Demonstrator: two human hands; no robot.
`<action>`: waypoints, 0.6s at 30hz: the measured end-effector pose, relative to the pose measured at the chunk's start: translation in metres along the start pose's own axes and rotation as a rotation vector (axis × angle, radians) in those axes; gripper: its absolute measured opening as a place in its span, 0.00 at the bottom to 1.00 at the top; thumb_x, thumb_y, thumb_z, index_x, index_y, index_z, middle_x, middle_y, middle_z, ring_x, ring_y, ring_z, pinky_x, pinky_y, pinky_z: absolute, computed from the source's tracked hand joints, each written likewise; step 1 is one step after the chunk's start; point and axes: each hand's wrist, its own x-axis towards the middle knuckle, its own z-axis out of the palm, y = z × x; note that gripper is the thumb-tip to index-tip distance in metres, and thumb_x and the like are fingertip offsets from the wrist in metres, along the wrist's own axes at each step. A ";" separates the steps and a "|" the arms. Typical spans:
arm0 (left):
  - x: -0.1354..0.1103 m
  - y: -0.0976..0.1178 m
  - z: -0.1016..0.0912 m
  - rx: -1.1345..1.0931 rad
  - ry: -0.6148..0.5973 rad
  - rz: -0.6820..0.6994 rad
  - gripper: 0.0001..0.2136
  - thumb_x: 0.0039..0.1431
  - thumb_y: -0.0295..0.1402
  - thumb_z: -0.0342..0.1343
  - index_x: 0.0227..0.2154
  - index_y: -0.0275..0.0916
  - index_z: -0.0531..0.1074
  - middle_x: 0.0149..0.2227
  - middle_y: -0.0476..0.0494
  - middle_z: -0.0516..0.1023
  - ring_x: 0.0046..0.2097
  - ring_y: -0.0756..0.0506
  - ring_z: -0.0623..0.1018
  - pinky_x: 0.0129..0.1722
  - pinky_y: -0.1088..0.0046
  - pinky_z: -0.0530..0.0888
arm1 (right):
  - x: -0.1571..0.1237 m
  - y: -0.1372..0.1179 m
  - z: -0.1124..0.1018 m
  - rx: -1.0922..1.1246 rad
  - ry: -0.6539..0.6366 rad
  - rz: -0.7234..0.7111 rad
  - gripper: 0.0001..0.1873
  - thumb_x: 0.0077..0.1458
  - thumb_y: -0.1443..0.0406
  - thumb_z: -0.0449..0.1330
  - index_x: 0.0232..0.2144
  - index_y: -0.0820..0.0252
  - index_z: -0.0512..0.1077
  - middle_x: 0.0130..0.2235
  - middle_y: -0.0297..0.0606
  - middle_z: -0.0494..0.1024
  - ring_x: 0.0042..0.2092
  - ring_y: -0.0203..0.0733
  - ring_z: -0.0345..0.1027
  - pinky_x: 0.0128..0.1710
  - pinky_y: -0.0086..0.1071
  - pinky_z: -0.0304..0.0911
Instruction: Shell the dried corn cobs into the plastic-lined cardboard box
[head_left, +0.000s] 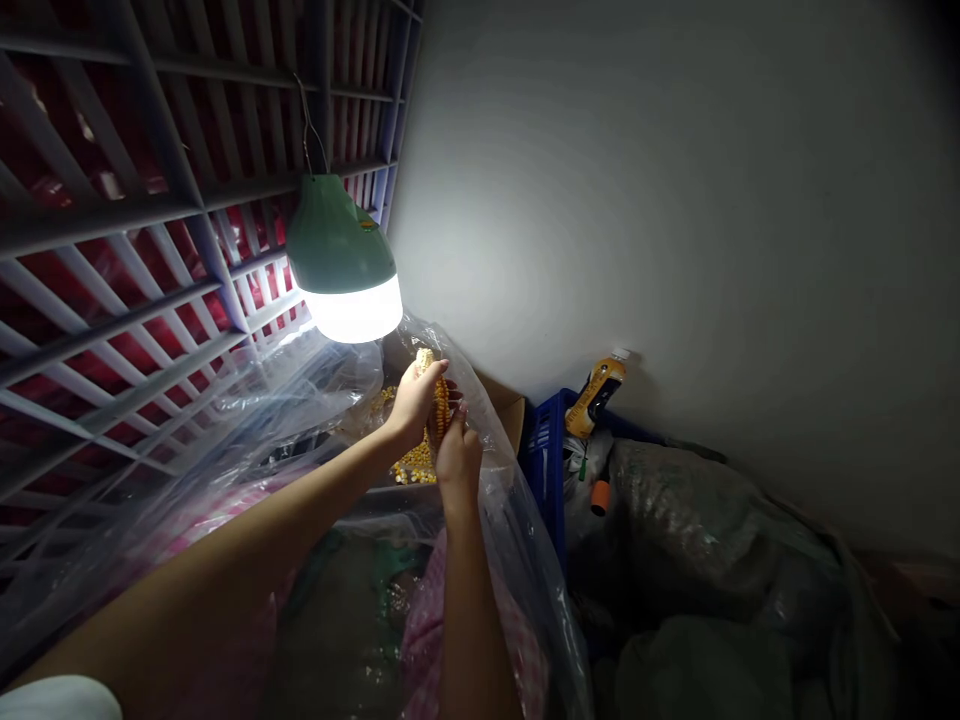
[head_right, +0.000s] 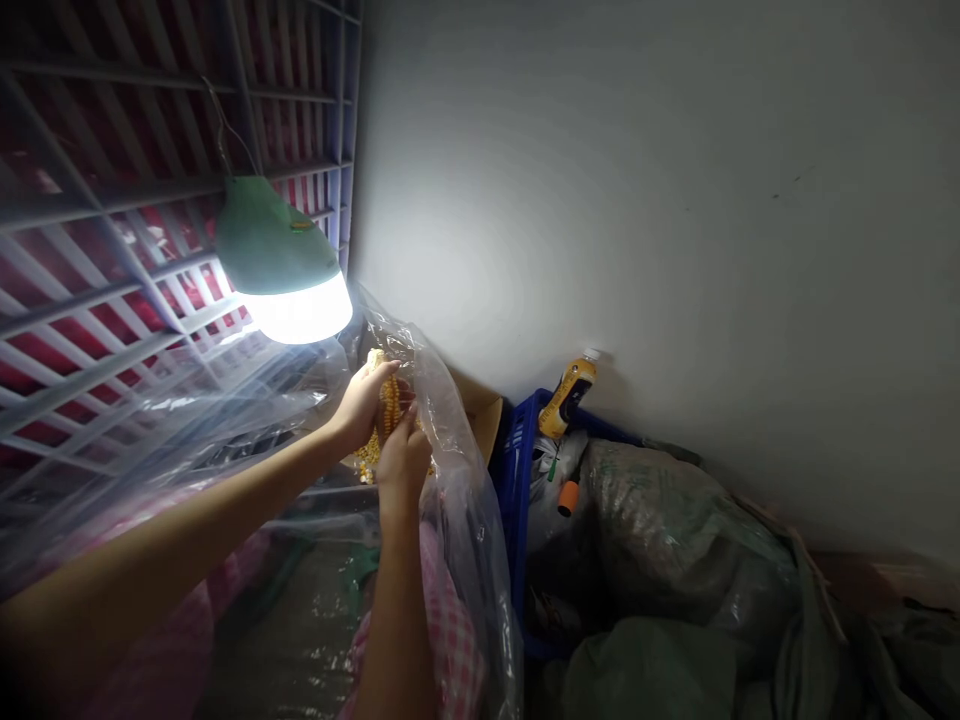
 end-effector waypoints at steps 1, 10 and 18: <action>0.001 -0.001 0.000 -0.003 0.002 -0.013 0.11 0.46 0.38 0.55 0.28 0.41 0.58 0.22 0.53 0.66 0.23 0.51 0.70 0.24 0.74 0.69 | 0.000 0.000 0.001 -0.033 0.000 0.015 0.33 0.57 0.50 0.36 0.36 0.64 0.76 0.38 0.49 0.77 0.43 0.51 0.70 0.36 0.35 0.60; 0.000 0.000 0.001 0.077 0.059 0.041 0.11 0.44 0.35 0.54 0.19 0.39 0.57 0.15 0.56 0.59 0.17 0.54 0.63 0.16 0.79 0.62 | 0.006 0.012 0.016 -0.087 0.129 -0.067 0.34 0.58 0.54 0.34 0.28 0.64 0.76 0.32 0.50 0.78 0.34 0.49 0.70 0.29 0.33 0.56; 0.003 0.004 -0.007 0.078 -0.114 -0.053 0.10 0.47 0.36 0.50 0.17 0.40 0.58 0.13 0.53 0.60 0.14 0.52 0.62 0.13 0.76 0.61 | 0.019 0.024 0.023 0.152 0.119 -0.039 0.34 0.56 0.49 0.36 0.14 0.60 0.69 0.20 0.42 0.74 0.24 0.41 0.65 0.26 0.31 0.56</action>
